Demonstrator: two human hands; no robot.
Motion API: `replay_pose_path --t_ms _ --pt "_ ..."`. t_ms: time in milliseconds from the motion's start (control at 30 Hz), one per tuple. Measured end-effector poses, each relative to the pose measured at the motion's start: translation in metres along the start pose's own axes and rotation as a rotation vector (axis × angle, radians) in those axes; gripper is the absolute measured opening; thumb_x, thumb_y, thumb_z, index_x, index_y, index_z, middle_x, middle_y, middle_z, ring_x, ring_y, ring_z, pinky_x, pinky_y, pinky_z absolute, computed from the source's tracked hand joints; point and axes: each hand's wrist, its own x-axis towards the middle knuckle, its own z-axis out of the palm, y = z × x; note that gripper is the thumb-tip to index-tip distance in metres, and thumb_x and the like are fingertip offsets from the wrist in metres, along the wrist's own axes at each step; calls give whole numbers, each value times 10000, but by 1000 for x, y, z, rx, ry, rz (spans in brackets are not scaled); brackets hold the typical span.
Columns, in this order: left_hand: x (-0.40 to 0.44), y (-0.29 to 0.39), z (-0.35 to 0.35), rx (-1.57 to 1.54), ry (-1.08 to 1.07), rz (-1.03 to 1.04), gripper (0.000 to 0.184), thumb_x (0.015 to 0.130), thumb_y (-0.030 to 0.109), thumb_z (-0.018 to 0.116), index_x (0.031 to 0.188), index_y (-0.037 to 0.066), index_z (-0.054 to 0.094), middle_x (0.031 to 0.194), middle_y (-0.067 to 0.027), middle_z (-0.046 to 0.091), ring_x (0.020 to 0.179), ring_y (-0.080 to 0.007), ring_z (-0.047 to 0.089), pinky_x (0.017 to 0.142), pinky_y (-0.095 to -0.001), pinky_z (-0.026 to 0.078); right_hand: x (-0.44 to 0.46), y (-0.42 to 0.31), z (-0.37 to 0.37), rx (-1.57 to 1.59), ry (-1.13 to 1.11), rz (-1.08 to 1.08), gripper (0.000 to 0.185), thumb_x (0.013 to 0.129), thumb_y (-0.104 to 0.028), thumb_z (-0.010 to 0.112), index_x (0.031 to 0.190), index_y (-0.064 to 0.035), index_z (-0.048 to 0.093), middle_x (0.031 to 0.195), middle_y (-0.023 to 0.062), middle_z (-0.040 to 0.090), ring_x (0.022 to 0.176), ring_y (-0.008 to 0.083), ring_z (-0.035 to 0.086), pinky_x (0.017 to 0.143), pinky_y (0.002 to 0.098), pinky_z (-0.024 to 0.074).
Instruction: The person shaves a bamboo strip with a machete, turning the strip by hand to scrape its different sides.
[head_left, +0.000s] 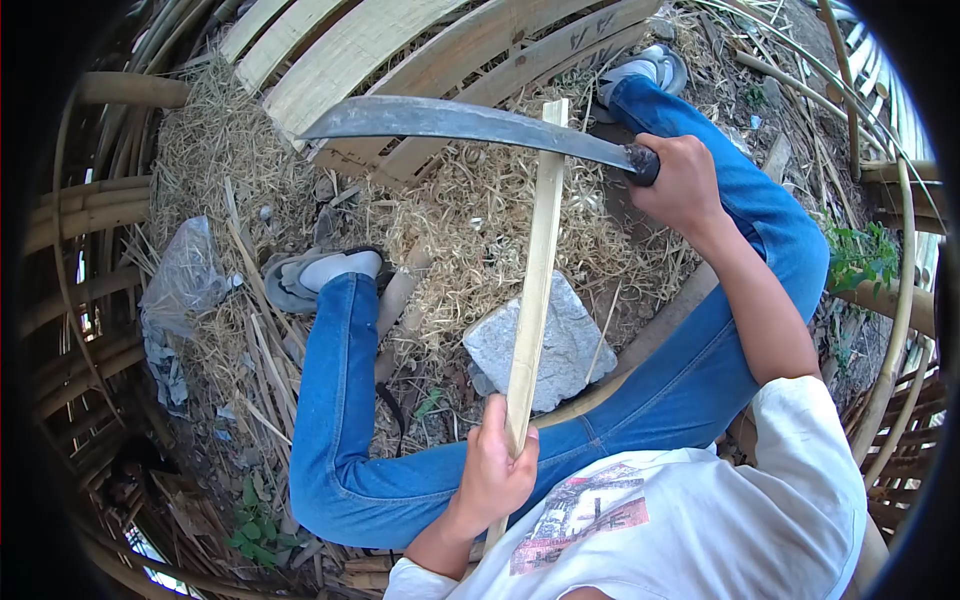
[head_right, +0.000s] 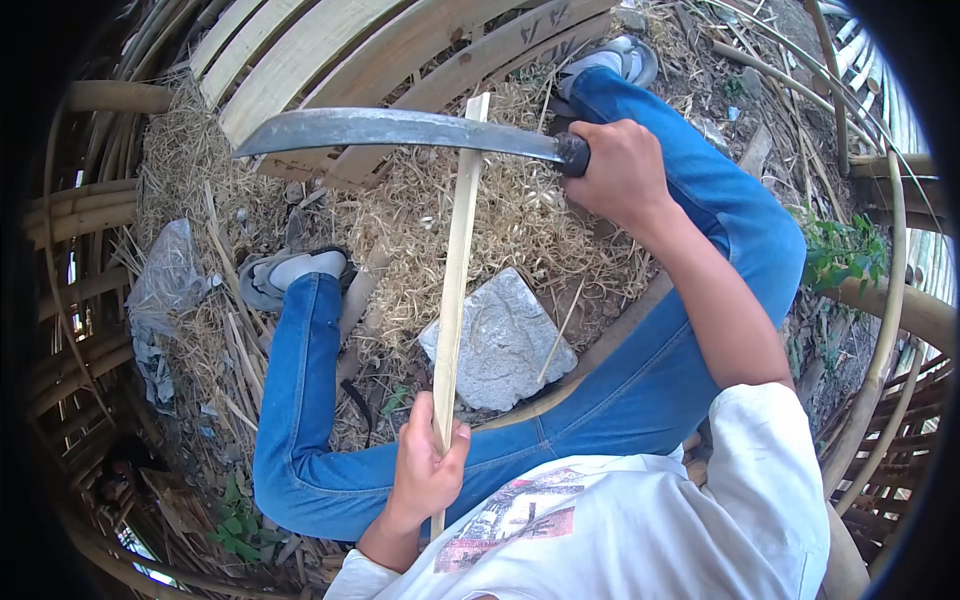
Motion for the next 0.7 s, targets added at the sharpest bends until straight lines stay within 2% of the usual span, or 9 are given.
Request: replay_pose_path --t_ms 200,300,400,500,567,600,700 --pt "-1 -2 -6 24 -13 -14 155 909 -15 598 939 26 451 639 -10 493 544 -50 426 469 -277 338 1 1 1 51 17 24 208 620 -155 702 821 -106 721 665 172 646 693 394 656 662 491 526" --pt "0 4 -7 39 -18 16 171 906 -16 596 982 5 444 632 -155 502 503 -258 548 490 -385 392 3 6 -1 -2 32 -1 217 620 -156 704 830 -107 725 670 173 649 696 397 656 666 490 528" --pt "-3 2 -9 23 -51 -20 164 908 -18 590 987 0 447 640 -154 505 507 -254 548 493 -379 392 7 15 -2 -59 98 3 206 640 -167 700 835 -105 726 676 176 654 700 394 662 668 491 533" --pt "-5 2 -10 -3 -66 -17 164 913 -27 594 946 34 445 672 13 467 580 -34 404 493 -245 324 16 26 -8 -46 168 70 188 686 -189 699 851 -105 736 684 180 662 695 390 670 660 489 537" --pt "-8 -1 -9 -71 -60 23 169 922 -26 591 942 45 440 694 26 433 603 -29 384 510 -234 318 18 39 -9 -14 206 117 174 724 -207 696 860 -108 743 692 185 668 691 393 671 651 490 537" --pt "-9 -2 -9 -103 -57 43 172 926 -25 590 940 51 437 705 32 416 614 -27 374 518 -229 314 17 37 -11 30 220 123 155 787 -215 695 839 -75 737 671 193 654 645 392 658 608 463 518" --pt "-7 -2 -10 -167 -9 -48 177 937 -21 584 934 62 428 728 42 372 633 -26 350 532 -222 307 13 25 -15 177 202 117 163 818 -196 699 801 -35 716 628 193 619 578 380 623 565 424 487"
